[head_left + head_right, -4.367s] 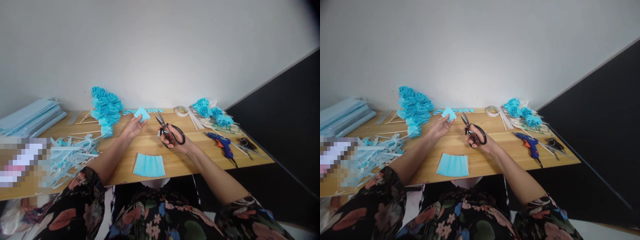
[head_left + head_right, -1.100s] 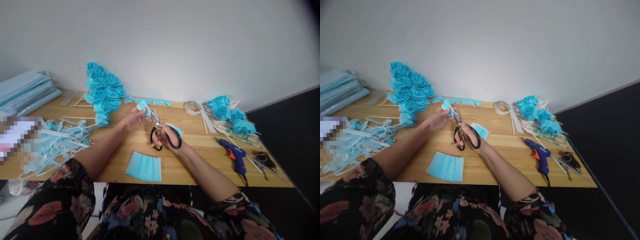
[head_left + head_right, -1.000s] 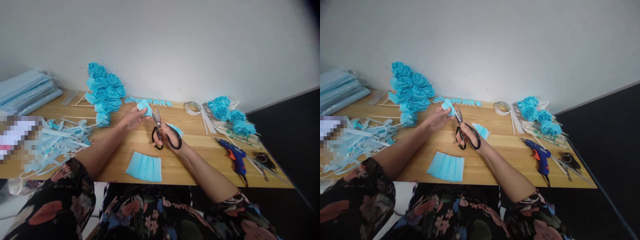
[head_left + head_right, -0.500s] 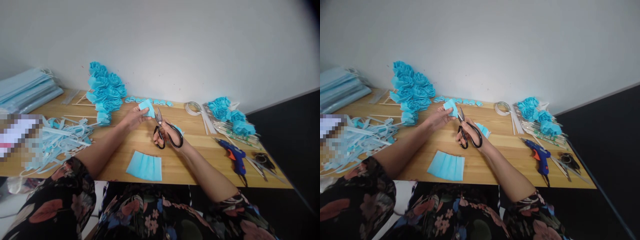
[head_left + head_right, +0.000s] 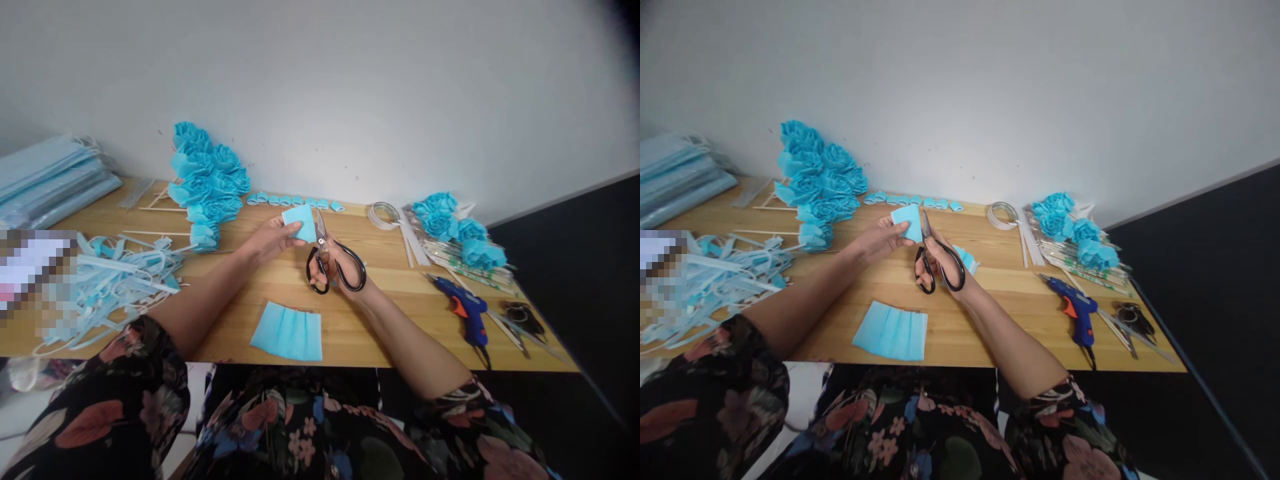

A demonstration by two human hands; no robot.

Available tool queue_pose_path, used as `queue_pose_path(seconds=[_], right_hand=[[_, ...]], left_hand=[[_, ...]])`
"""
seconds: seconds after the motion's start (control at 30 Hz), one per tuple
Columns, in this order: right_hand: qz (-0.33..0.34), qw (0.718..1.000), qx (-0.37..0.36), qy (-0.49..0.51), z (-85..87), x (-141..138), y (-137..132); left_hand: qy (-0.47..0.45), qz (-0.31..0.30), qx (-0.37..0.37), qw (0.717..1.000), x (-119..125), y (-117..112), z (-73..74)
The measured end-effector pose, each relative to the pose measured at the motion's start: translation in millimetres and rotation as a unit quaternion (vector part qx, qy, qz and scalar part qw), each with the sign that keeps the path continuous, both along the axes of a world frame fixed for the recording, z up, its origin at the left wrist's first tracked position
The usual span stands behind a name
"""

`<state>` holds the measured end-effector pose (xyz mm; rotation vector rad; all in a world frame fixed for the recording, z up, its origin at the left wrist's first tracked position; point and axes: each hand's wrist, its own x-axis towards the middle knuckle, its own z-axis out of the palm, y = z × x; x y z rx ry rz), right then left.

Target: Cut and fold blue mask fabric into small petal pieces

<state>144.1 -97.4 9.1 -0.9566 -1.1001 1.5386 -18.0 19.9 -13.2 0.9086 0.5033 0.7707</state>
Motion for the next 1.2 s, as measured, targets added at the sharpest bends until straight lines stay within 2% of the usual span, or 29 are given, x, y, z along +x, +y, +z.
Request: queue_pose_path(seconds=[0.37, 0.6, 0.9, 1.2], right_hand=[[-0.061, 0.998, -0.01, 0.004, 1.7, -8, -2], [-0.072, 0.997, -0.015, 0.015, 0.6, -9, -1], [-0.078, 0.996, -0.024, 0.019, -1.6, -9, 0], [-0.065, 0.997, -0.023, 0.019, -2.7, -12, -1]], left_hand=[[-0.021, 0.005, 0.001, 1.0, 2, -2, 3.2], [-0.019, 0.007, 0.001, 1.0, 2, -2, 1.9], [-0.006, 0.008, -0.006, 1.0, -2, -4, 7.1], [-0.002, 0.016, 0.006, 1.0, -2, 2, 0.1]])
